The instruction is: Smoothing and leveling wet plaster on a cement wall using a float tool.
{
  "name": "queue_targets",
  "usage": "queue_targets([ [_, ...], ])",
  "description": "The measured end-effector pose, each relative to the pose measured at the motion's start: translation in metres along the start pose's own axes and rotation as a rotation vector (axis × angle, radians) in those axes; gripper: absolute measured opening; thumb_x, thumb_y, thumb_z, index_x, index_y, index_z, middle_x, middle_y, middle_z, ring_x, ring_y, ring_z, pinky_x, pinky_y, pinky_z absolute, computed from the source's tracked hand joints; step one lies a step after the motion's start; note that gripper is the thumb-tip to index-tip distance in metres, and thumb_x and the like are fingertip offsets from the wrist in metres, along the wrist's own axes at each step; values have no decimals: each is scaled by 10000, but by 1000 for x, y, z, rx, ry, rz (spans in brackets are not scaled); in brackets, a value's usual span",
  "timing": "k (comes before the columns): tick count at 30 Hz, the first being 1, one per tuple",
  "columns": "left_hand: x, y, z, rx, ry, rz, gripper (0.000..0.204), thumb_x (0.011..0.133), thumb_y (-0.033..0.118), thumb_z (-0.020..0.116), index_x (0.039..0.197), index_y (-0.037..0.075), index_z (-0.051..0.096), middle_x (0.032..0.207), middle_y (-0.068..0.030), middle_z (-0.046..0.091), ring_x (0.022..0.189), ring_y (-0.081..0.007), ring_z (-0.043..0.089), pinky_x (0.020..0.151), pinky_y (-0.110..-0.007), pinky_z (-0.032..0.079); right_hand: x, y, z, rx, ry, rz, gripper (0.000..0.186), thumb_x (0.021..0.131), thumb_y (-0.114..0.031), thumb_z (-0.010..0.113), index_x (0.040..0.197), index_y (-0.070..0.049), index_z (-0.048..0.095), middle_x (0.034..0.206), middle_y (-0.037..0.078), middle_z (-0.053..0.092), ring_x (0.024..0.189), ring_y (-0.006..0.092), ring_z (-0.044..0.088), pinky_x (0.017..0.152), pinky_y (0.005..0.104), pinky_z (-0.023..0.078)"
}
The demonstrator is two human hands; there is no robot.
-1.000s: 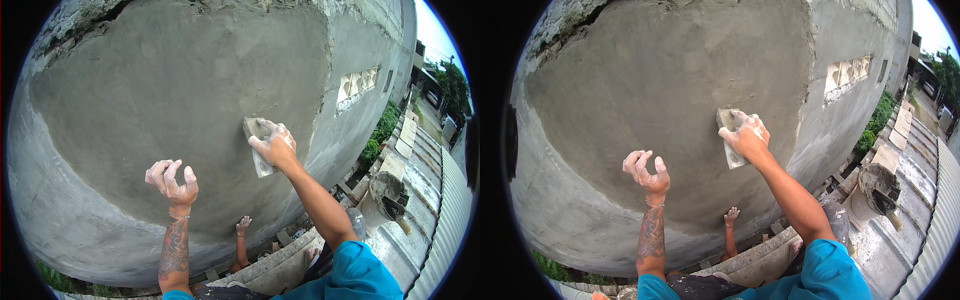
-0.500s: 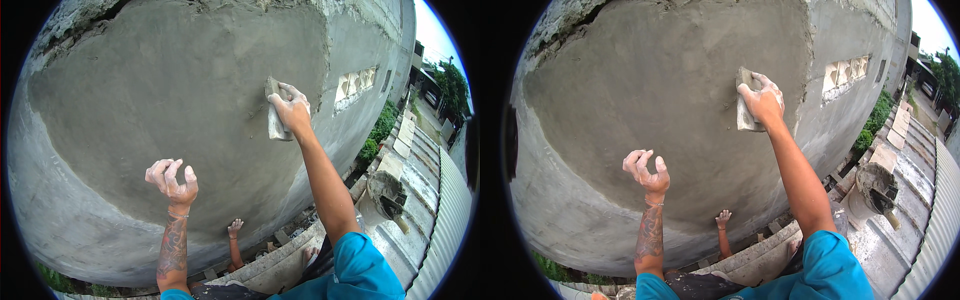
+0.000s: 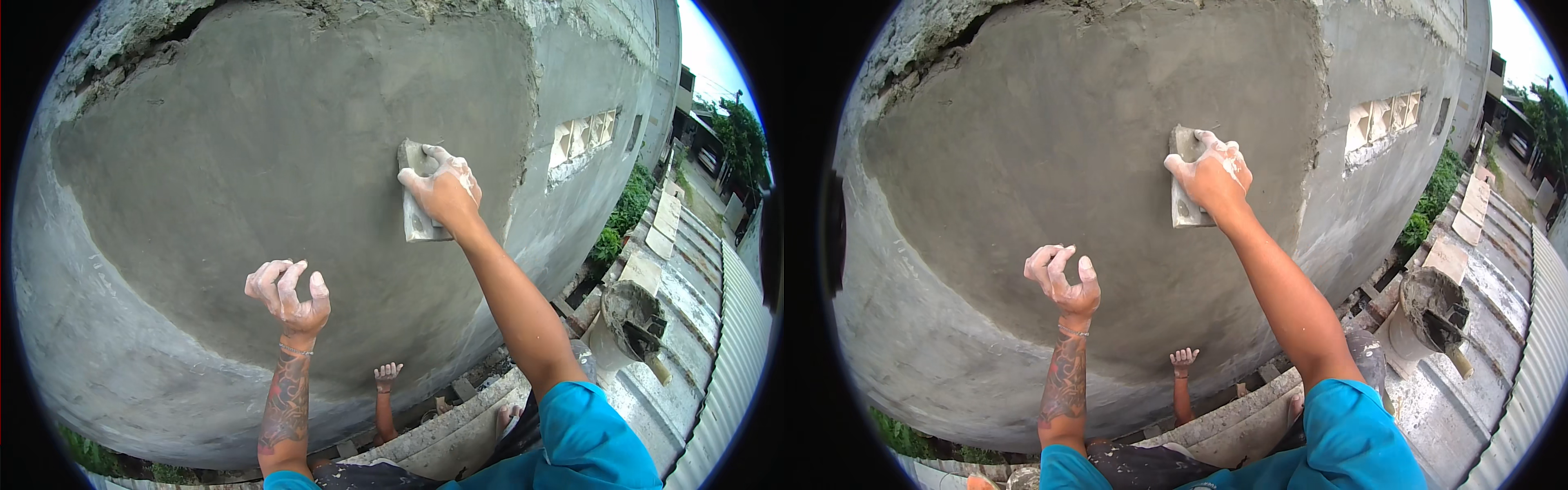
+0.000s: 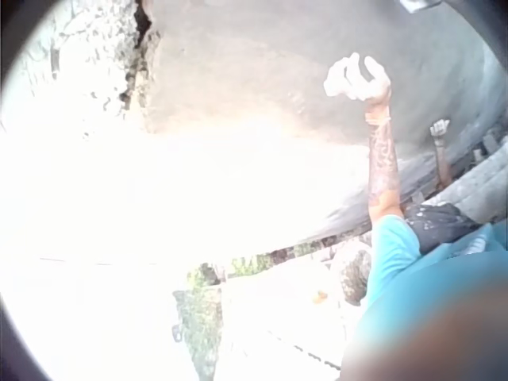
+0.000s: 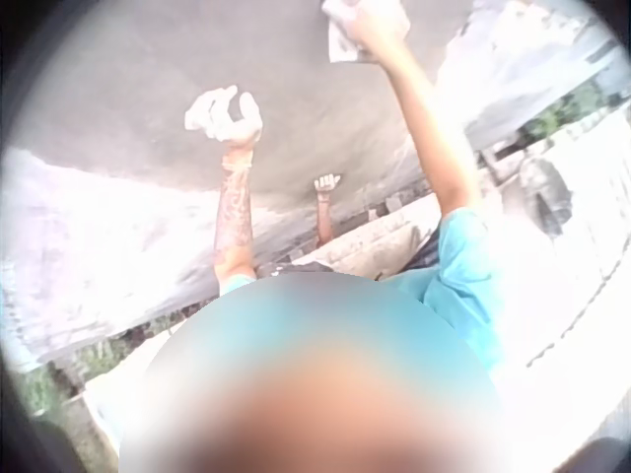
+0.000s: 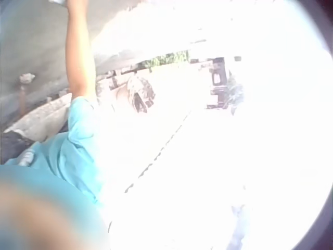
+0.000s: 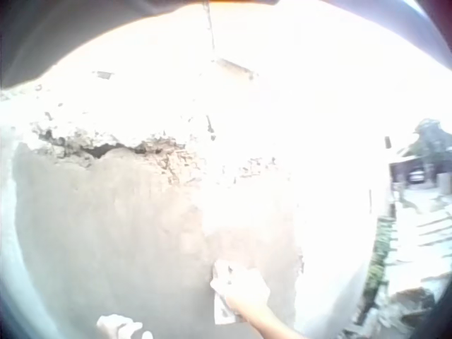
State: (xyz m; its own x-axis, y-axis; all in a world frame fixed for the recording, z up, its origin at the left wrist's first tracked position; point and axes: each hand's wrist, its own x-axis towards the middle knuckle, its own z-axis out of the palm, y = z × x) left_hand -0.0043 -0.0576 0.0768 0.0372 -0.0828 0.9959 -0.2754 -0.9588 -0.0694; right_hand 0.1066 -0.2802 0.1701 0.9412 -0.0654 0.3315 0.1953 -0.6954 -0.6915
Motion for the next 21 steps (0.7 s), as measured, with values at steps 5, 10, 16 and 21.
queue_targets([
  [5, 3, 2, -1, 19, 2, -3, 221, 741, 170, 629, 952, 123, 585, 974, -38, 501, 928, -224, 485, 869, -412, 323, 3, 40, -5, 93, 37, -18, 670, 712, -464, 632, 1299, -147, 557, 1269, 140, 570, 1174, 267, 543, 987, 370, 424],
  [10, 2, 5, 1, -10, -4, -5, 221, 737, 165, 627, 950, 124, 585, 977, -38, 501, 929, -224, 486, 871, -415, 321, 30, 35, -22, 141, 95, 60, 674, 700, -469, 628, 1299, -166, 559, 1246, 133, 588, 1159, 268, 558, 996, 377, 420],
  [16, -5, 2, 2, 1, -21, -17, 198, 754, 181, 617, 943, 128, 585, 971, -35, 499, 932, -224, 480, 869, -415, 322, 27, 101, 15, 544, -98, 93, 617, 685, -449, 639, 1212, -130, 636, 1249, 193, 559, 1056, 278, 605, 959, 367, 446],
  [21, -7, -2, 1, 10, -25, -9, 195, 762, 189, 611, 945, 126, 586, 970, -35, 500, 934, -225, 478, 871, -418, 322, 28, 87, 16, 360, 126, 163, 616, 679, -429, 637, 1215, -124, 632, 1223, 183, 587, 1075, 306, 603, 941, 374, 464],
])
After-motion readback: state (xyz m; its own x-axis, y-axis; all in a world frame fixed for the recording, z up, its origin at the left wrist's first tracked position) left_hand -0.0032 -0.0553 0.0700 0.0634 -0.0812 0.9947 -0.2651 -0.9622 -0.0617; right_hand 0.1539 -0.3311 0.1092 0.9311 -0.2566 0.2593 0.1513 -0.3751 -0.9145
